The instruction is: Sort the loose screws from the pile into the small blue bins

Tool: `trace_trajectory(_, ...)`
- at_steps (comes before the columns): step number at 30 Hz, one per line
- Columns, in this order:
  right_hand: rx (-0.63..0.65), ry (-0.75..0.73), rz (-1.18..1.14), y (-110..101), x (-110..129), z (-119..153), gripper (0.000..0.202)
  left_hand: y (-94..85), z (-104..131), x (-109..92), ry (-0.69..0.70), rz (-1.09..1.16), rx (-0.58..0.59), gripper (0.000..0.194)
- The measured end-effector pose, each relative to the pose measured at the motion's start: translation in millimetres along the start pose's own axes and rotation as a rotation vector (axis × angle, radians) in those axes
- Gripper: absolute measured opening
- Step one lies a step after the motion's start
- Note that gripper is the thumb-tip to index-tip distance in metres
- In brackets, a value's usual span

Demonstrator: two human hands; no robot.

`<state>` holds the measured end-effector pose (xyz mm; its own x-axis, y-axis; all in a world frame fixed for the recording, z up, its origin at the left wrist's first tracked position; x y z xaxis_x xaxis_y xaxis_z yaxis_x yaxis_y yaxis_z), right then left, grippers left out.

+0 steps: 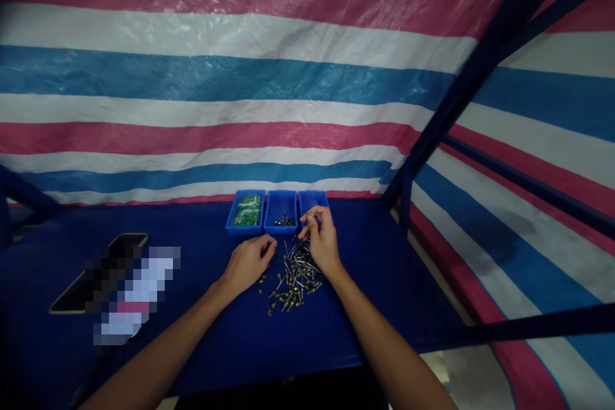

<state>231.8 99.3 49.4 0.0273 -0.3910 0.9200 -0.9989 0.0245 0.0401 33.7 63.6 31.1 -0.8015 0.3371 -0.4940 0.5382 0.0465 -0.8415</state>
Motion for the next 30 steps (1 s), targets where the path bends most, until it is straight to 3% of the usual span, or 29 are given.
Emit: trace_trajectory(30,-0.071,0.037,0.132,-9.2,-6.7,3.8,0.029,0.0,-0.9,-0.1,-0.035,-0.01,0.028,0.022)
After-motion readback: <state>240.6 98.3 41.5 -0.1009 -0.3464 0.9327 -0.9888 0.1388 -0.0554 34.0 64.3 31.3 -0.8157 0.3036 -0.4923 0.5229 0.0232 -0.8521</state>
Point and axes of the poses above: each hand's wrist, its own z-axis away from the middle knuckle, its own y-axis out of the palm, x = y × z, the point moved 7 cm from there along -z, towards the middle knuckle, and after that the axes turned 2 degrees about x, right-handed, at the moved point
